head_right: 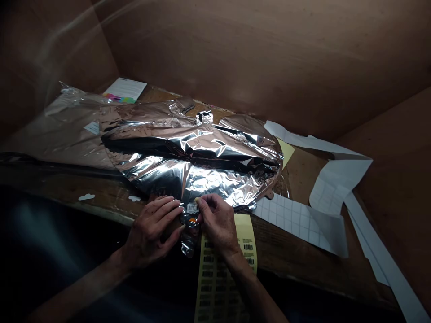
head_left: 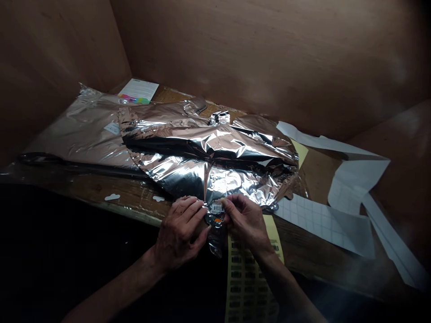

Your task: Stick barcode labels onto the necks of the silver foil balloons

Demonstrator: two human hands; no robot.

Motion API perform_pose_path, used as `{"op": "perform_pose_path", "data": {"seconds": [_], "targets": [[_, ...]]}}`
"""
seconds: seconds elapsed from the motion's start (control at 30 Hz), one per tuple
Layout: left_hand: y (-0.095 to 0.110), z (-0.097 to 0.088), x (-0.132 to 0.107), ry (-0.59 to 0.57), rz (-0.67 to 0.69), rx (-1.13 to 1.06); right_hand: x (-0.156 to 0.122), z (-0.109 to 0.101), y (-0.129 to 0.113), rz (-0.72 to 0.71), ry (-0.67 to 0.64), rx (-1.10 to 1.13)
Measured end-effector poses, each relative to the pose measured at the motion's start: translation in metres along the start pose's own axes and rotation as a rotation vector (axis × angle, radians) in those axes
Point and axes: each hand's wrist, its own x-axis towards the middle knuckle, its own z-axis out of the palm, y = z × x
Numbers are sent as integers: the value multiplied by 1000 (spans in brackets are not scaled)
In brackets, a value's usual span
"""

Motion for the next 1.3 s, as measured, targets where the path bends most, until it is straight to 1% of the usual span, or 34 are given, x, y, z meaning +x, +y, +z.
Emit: {"op": "perform_pose_path", "data": {"seconds": [0.13, 0.23, 0.33, 0.4, 0.43, 0.5, 0.57, 0.6, 0.63, 0.7, 0.73, 0.83, 0.9, 0.93, 1.0, 1.07, 1.17, 1.23, 1.3], "targets": [[-1, 1, -1, -5, -5, -11, -2, 1, 1, 48, 7, 56], [1, 0, 1, -16, -7, 0, -1, 1, 3, 35, 14, 29], [5, -4, 7, -106, -13, 43, 0, 4, 2, 10, 9, -30], [7, -6, 10, -168, -17, 68, 0, 5, -1, -33, 7, -131], [7, -7, 12, -187, -20, 73, -1, 4, -3, -83, 26, -231], [8, -9, 14, -211, -33, 70, -4, 0, -5, -240, 124, -510], [8, -12, 16, -239, -46, 60, -9, -8, -4, -455, 207, -782], [8, -13, 17, -254, -49, 54, -11, -14, -2, -579, 202, -873], [8, -14, 18, -268, -45, 46, -13, -19, 0, -701, 151, -931], [7, -16, 20, -283, -21, 20, -15, -29, 4, -911, -29, -995], [6, -16, 22, -282, -6, 4, -14, -33, 5, -991, -111, -1020], [2, -16, 28, -272, 14, -34, -6, -38, 3, -1160, -274, -1103], [-1, -15, 32, -249, 4, -59, 4, -40, -1, -1231, -311, -1095], [-2, -16, 34, -224, -5, -84, 9, -41, -3, -1227, -307, -1051], [-4, -17, 37, -156, -29, -155, 21, -43, -7, -1143, -290, -913], [-4, -18, 40, -95, -55, -217, 34, -46, -8, -1018, -310, -777], [-2, -14, 43, -28, -86, -265, 47, -46, -11, -834, -401, -649], [1, -8, 45, 31, -107, -288, 51, -45, -14, -678, -423, -543], [2, -2, 47, 84, -130, -301, 52, -43, -18, -543, -417, -443]]}}
